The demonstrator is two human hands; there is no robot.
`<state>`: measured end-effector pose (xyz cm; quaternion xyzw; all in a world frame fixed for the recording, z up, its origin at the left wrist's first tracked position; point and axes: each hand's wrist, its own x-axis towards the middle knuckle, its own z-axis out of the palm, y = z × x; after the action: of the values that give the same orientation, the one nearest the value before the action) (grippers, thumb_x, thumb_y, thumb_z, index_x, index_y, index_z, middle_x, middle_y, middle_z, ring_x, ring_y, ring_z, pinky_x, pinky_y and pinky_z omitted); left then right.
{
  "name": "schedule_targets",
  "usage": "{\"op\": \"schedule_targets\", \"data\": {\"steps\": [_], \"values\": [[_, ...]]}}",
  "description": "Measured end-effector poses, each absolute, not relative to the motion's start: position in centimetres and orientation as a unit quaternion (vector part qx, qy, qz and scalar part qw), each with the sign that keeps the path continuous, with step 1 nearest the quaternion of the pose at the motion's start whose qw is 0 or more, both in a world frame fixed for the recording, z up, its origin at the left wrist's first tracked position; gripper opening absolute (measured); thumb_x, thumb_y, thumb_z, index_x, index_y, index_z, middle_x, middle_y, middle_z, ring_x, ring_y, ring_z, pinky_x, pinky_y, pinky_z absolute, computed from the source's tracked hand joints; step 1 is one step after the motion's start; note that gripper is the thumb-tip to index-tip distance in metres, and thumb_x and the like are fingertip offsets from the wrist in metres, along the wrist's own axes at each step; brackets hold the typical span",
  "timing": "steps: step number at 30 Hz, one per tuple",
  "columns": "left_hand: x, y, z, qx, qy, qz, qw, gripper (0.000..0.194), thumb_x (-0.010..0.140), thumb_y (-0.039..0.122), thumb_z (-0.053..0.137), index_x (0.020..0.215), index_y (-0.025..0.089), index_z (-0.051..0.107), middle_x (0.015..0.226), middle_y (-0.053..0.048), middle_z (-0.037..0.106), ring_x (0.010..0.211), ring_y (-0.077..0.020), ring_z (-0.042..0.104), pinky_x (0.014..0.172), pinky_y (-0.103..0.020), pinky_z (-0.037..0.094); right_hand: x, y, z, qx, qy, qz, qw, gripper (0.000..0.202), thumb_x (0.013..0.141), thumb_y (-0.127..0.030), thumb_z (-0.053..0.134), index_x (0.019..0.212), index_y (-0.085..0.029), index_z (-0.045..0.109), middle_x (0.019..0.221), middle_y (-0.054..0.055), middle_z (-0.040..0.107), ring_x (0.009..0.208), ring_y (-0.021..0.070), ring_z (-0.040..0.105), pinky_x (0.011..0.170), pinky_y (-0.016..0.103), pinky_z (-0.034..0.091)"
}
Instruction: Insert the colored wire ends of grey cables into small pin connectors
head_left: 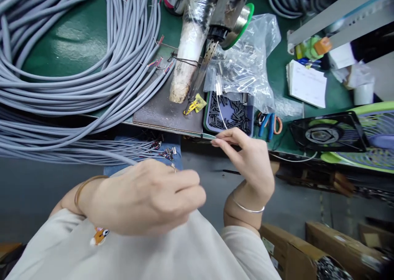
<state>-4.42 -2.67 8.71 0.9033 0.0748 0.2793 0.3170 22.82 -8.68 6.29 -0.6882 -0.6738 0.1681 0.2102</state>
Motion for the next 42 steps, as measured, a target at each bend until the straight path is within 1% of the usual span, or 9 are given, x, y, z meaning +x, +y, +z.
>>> {"op": "schedule_targets", "data": {"steps": [4, 9, 13, 19, 24, 28, 32, 37, 42], "values": [[-4.4, -0.9, 7.3, 0.709, -0.116, 0.177, 0.673, 0.018, 0.078, 0.001, 0.059, 0.074, 0.019, 0.061, 0.064, 0.000, 0.065, 0.051, -0.0095, 0.053, 0.048, -0.022, 0.042, 26.2, -6.6, 6.1, -0.812, -0.577, -0.019, 0.088, 0.014, 0.093, -0.034, 0.066, 0.086, -0.022, 0.063, 0.073, 0.004, 0.072, 0.069, 0.0225, 0.070, 0.068, 0.032, 0.045], [-2.4, -0.5, 1.4, 0.410, 0.116, 0.320, 0.846, 0.021, 0.080, 0.029, 0.080, 0.070, 0.016, 0.066, 0.079, -0.002, 0.067, 0.042, -0.0015, 0.043, 0.041, -0.019, 0.038, 29.9, -0.7, 4.4, -0.870, -0.486, -0.083, 0.007, 0.016, 0.097, -0.026, 0.053, 0.108, -0.019, 0.063, 0.098, 0.015, 0.075, 0.088, 0.0303, 0.069, 0.079, 0.041, 0.043], [-1.7, -0.8, -0.6, 0.349, 0.222, 0.362, 0.835, 0.020, 0.076, 0.026, 0.083, 0.072, 0.014, 0.067, 0.102, -0.006, 0.071, 0.039, 0.0001, 0.049, 0.036, -0.017, 0.032, 31.4, 3.2, 3.1, -0.867, -0.497, -0.035, 0.018, 0.011, 0.098, -0.022, 0.053, 0.102, -0.018, 0.062, 0.111, 0.016, 0.074, 0.104, 0.0305, 0.066, 0.089, 0.043, 0.044], [-1.7, -0.4, -0.4, 0.359, 0.247, 0.383, 0.815, 0.025, 0.075, 0.030, 0.084, 0.074, 0.014, 0.065, 0.080, -0.005, 0.074, 0.039, -0.0023, 0.047, 0.036, -0.016, 0.032, 31.7, 3.2, 3.0, -0.842, -0.532, 0.006, 0.089, 0.017, 0.093, -0.023, 0.061, 0.077, -0.023, 0.056, 0.094, 0.007, 0.074, 0.101, 0.0242, 0.065, 0.098, 0.041, 0.046], [-1.1, -0.4, -0.3, 0.370, 0.276, 0.344, 0.818, 0.028, 0.072, 0.030, 0.086, 0.071, 0.014, 0.063, 0.058, 0.001, 0.064, 0.038, -0.0014, 0.039, 0.037, -0.015, 0.025, 30.3, -0.9, 3.9, -0.745, -0.538, 0.150, 0.365, 0.018, 0.083, -0.027, 0.071, 0.076, -0.023, 0.056, 0.088, 0.003, 0.073, 0.079, 0.0183, 0.070, 0.080, 0.036, 0.057], [-0.4, -0.5, 0.0, 0.397, 0.305, 0.358, 0.788, 0.023, 0.071, 0.026, 0.085, 0.072, 0.014, 0.066, 0.069, -0.001, 0.068, 0.039, -0.0008, 0.042, 0.037, -0.016, 0.028, 27.3, -4.0, 4.9, -0.662, -0.517, 0.239, 0.487, 0.027, 0.080, -0.036, 0.080, 0.074, -0.024, 0.056, 0.083, 0.000, 0.073, 0.068, 0.0145, 0.069, 0.062, 0.029, 0.058], [0.1, -0.3, 0.2, 0.413, 0.333, 0.365, 0.765, 0.021, 0.074, 0.027, 0.083, 0.072, 0.013, 0.068, 0.068, -0.001, 0.068, 0.038, -0.0011, 0.042, 0.037, -0.016, 0.028, 23.4, -6.1, 5.3, -0.627, -0.508, 0.279, 0.520, 0.027, 0.083, -0.034, 0.079, 0.075, -0.023, 0.056, 0.088, 0.001, 0.075, 0.064, 0.0152, 0.073, 0.057, 0.028, 0.060], [0.5, 0.0, 0.2, 0.421, 0.349, 0.380, 0.746, 0.023, 0.071, 0.027, 0.084, 0.068, 0.013, 0.067, 0.058, 0.001, 0.064, 0.039, -0.0006, 0.036, 0.038, -0.017, 0.022, 19.3, -7.3, 4.1, -0.646, -0.549, 0.112, 0.518, 0.020, 0.086, -0.022, 0.073, 0.072, -0.023, 0.058, 0.087, 0.003, 0.077, 0.089, 0.0219, 0.079, 0.077, 0.037, 0.065], [0.7, 0.2, 0.3, 0.433, 0.339, 0.385, 0.742, 0.024, 0.068, 0.026, 0.085, 0.066, 0.013, 0.065, 0.056, 0.004, 0.061, 0.043, -0.0006, 0.036, 0.045, -0.018, 0.033, 17.4, -7.1, 2.4, -0.633, -0.503, 0.141, 0.571, 0.022, 0.088, -0.025, 0.070, 0.075, -0.024, 0.053, 0.089, 0.003, 0.074, 0.081, 0.0197, 0.077, 0.058, 0.031, 0.063]]}}
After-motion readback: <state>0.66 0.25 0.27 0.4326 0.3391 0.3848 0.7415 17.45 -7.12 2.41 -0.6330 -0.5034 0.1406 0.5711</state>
